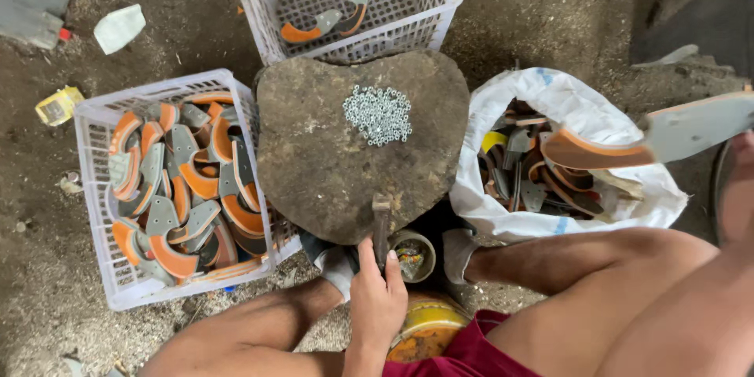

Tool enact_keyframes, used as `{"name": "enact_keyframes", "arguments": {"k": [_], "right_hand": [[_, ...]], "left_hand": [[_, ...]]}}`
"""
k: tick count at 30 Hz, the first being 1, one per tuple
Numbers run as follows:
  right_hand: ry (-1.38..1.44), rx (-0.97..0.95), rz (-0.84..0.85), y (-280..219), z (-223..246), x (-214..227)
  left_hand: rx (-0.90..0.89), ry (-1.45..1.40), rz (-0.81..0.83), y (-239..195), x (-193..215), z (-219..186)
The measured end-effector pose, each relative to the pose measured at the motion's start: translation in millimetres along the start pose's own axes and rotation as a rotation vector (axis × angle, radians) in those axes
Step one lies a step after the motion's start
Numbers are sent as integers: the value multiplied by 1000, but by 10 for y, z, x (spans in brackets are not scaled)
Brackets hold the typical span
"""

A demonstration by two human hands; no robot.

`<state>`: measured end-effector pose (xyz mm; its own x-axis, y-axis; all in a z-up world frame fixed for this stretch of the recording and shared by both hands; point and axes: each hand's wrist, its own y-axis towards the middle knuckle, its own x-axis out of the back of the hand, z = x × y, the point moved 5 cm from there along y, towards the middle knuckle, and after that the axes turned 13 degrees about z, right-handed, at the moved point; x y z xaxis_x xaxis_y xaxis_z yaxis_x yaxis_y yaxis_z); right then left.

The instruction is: The person sits on the ground and repeatedly picks up small metal washers, places them into holes on curved metal blades, and hammers them into place using a hammer and a stone as an anvil. Finished blades are placed into a white plastic basket.

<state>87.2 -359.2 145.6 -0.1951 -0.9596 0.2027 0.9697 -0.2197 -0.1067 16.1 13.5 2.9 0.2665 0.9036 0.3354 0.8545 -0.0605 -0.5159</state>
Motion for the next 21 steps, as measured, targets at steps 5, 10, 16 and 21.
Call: {"name": "enact_keyframes", "arguments": {"k": [5, 10, 16, 21], "right_hand": [[904, 285, 217, 65, -274, -1054], [-284, -290, 505, 254, -1004, -1543], [-177, -332, 447, 387, -1431, -1794], [-532, -27, 346, 469, -1247, -1796]], "left_hand": [[10, 14, -28, -13, 65, 11], [-17, -32, -64, -29, 130, 3], [-148, -4, 2, 82, 109, -170], [-400, 98, -32, 177, 15, -382]]}}
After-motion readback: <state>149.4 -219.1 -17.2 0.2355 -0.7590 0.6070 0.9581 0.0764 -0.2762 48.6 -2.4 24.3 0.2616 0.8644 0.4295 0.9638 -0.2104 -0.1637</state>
